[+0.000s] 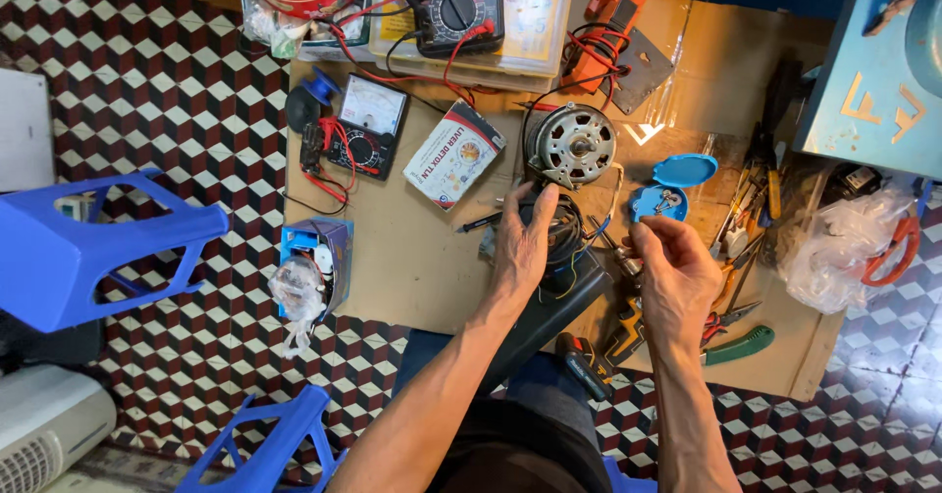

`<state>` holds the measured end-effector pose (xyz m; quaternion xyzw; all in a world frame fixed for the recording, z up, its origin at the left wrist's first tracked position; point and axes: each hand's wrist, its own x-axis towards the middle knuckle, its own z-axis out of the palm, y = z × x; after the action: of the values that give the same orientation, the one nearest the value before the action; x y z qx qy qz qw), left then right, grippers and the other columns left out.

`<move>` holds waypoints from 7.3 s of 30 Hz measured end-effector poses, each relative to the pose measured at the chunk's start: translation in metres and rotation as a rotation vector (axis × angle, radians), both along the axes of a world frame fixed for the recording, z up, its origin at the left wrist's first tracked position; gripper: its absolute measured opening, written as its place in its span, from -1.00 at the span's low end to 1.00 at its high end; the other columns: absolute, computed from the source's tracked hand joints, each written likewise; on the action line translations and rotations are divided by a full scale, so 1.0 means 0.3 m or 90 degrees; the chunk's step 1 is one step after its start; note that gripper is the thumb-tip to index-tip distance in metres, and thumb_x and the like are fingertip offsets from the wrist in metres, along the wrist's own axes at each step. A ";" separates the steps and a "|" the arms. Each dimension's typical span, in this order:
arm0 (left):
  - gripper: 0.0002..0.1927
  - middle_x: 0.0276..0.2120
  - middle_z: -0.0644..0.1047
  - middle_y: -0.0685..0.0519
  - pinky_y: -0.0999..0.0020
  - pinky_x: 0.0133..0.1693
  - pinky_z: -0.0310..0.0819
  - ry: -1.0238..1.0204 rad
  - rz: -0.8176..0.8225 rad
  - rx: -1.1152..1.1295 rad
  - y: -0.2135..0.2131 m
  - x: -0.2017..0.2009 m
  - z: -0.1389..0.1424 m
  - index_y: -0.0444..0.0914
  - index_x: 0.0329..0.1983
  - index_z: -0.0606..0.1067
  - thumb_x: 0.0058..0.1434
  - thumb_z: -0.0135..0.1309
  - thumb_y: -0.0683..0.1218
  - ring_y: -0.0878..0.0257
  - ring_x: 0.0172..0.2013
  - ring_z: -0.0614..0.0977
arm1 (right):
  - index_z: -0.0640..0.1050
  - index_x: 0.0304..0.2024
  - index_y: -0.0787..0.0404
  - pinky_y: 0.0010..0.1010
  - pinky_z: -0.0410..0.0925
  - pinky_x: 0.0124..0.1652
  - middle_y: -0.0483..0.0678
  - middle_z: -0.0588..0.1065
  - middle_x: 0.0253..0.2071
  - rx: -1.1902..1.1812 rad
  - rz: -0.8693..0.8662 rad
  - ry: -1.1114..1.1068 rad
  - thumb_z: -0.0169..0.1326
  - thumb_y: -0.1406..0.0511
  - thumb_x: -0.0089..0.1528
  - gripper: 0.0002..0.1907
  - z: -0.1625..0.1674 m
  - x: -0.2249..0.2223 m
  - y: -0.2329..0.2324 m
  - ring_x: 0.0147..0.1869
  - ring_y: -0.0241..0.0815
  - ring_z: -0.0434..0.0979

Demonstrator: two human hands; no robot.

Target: The person disassembles a handheld electric device, removes a motor component, and uses a cordless drill to fasten screws into the motor housing. They repeatedly insert and remove the motor part, tighten fasteners, and reposition the device on the workbench.

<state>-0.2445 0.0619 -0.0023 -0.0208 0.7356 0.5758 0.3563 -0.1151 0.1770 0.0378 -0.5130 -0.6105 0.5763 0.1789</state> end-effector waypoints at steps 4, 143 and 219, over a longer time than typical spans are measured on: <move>-0.19 0.11 0.48 -0.27 0.15 0.16 0.30 -0.010 -0.001 -0.002 -0.003 -0.011 0.002 -0.38 0.27 0.35 0.29 -0.04 0.38 -0.03 0.14 0.48 | 0.57 -0.02 0.38 -0.55 0.44 -0.08 -0.04 0.59 -0.18 0.118 0.058 0.003 0.15 0.41 0.36 -0.83 0.075 -0.145 -0.087 -0.11 -0.34 0.57; 0.14 0.48 0.17 -0.18 -0.01 0.26 0.33 0.666 -0.927 0.090 0.157 -0.552 0.082 -0.15 0.56 -0.08 0.13 0.35 0.23 -0.21 0.33 0.36 | 0.40 0.29 0.20 -0.15 0.42 -0.12 0.10 0.54 -0.23 -0.063 -0.377 0.361 0.06 0.32 0.42 -0.62 0.203 0.507 -0.100 -0.22 0.00 0.56; 0.17 0.11 0.34 -0.36 -0.07 0.02 0.51 0.669 -1.014 0.032 0.186 -0.533 0.043 -0.28 0.54 -0.25 0.16 0.33 0.06 -0.34 -0.03 0.56 | 0.53 -0.16 0.35 -0.25 0.29 -0.45 0.15 0.49 -0.42 -0.060 -0.285 -0.118 -0.15 0.02 0.52 -0.48 0.005 0.241 -0.282 -0.45 -0.02 0.43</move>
<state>-0.4043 0.1178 0.0107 0.7551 0.5872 0.1155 0.2677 -0.0428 0.0923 0.0393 -0.6939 -0.4679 0.5006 0.2213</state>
